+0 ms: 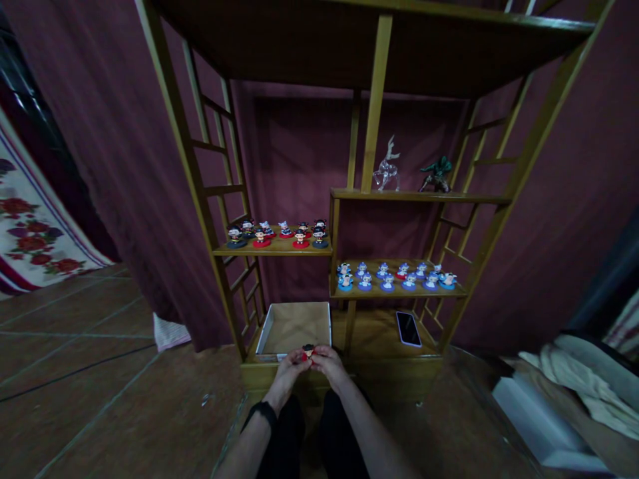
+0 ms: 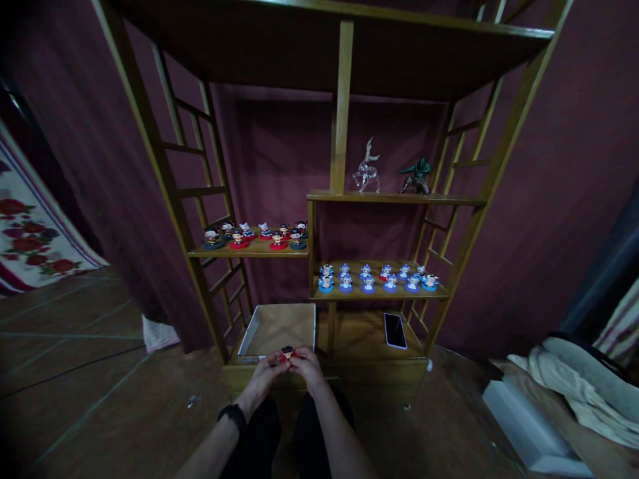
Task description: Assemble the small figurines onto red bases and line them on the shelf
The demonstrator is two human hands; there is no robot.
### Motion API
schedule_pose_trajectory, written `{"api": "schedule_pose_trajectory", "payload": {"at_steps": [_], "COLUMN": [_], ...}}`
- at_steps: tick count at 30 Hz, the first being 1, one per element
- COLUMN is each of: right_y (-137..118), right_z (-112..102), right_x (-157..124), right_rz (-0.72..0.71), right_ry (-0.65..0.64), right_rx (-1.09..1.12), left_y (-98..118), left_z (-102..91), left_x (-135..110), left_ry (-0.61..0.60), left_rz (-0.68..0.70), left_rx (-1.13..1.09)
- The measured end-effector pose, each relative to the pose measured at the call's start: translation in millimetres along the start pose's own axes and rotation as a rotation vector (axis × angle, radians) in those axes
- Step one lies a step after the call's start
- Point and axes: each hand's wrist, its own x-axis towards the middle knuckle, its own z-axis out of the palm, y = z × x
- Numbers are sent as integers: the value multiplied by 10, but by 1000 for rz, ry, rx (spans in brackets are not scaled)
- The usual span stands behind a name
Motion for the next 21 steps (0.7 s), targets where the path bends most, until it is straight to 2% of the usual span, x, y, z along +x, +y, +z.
{"api": "schedule_pose_trajectory", "payload": {"at_steps": [6, 18, 21], "right_y": [-58, -161, -184], "right_z": [7, 47, 61], "right_x": [-76, -151, -172], "right_rz": [-6, -1, 7], "right_ry": [-29, -36, -39], "right_rx": [16, -38, -22], "left_y": [79, 65, 43], "left_z": [20, 15, 24], "left_x": [-70, -61, -46], "left_ry": [-22, -42, -9], "left_rz": [29, 76, 72], "left_rx": [43, 111, 111]}}
